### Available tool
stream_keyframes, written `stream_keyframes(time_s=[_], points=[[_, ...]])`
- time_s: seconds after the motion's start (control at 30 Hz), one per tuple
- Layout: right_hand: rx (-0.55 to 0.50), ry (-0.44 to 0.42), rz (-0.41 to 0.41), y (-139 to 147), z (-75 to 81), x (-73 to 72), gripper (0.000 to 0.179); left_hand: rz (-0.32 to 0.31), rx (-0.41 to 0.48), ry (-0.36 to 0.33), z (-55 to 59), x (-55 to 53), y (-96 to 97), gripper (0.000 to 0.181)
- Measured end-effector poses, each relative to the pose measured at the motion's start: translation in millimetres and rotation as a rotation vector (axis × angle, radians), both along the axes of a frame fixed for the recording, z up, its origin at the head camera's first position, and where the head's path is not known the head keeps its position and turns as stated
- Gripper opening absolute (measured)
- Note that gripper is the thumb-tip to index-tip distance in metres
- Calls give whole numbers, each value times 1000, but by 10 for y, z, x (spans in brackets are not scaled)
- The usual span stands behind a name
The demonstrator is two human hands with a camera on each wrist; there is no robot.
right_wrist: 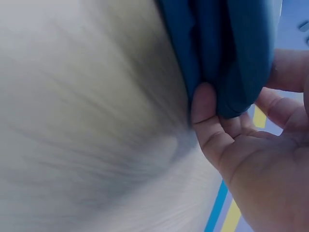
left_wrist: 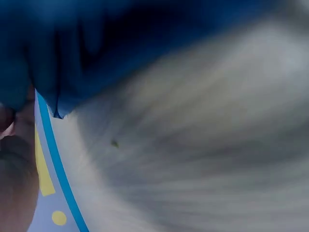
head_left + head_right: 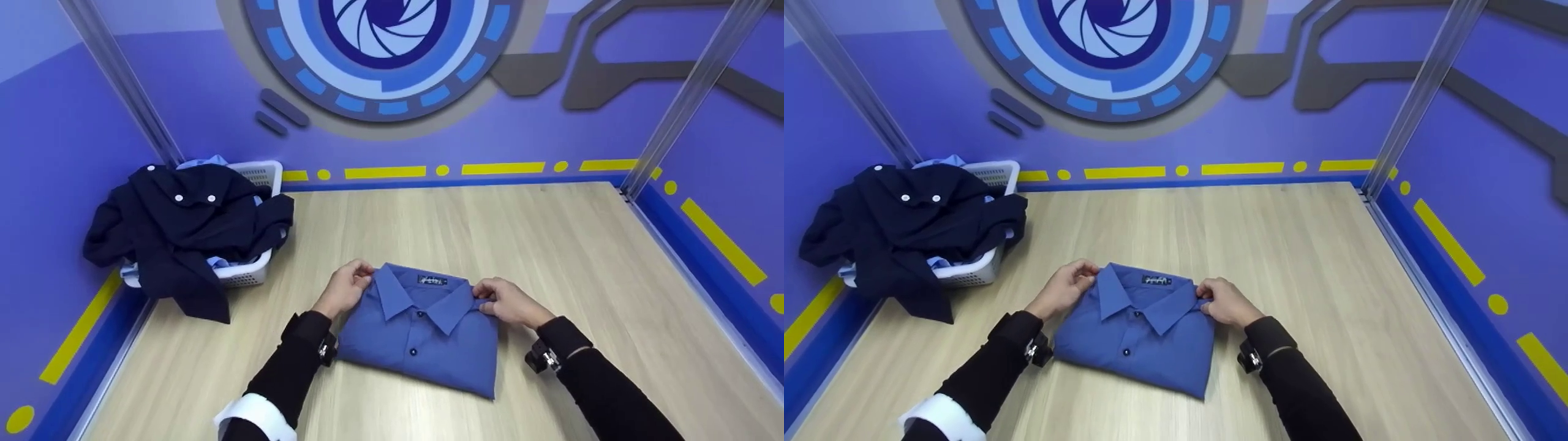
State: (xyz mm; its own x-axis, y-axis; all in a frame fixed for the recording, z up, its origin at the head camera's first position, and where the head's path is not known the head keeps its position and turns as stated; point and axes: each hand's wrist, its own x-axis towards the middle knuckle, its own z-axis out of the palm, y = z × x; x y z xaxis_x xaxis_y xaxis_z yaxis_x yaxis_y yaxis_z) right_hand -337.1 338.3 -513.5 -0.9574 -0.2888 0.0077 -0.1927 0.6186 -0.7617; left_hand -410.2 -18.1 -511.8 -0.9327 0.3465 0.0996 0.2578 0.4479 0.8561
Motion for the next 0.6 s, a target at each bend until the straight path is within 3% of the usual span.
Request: stream_keyframes(time_s=[0.13,0.23,0.3,0.43,0.53,0.6], points=[[38,-36,-81,-10,70,16,17,-14,-62,-128,39,-9,-46,16],[61,-92,-134,-7,134,53,23,-16,-7,-192,50,-14,-59,22],[39,-140,-138,-7,163,77,26,-1,55,-198,46,-8,-52,27],[-32,-183,-122,-14,183,101,33,58,94,-100,30,29,-29,22],[8,-80,-135,-29,171,89,34,71,16,8,15,76,-22,14],[56,2,-149,-38,162,81,32,48,-57,50,4,116,-25,14]])
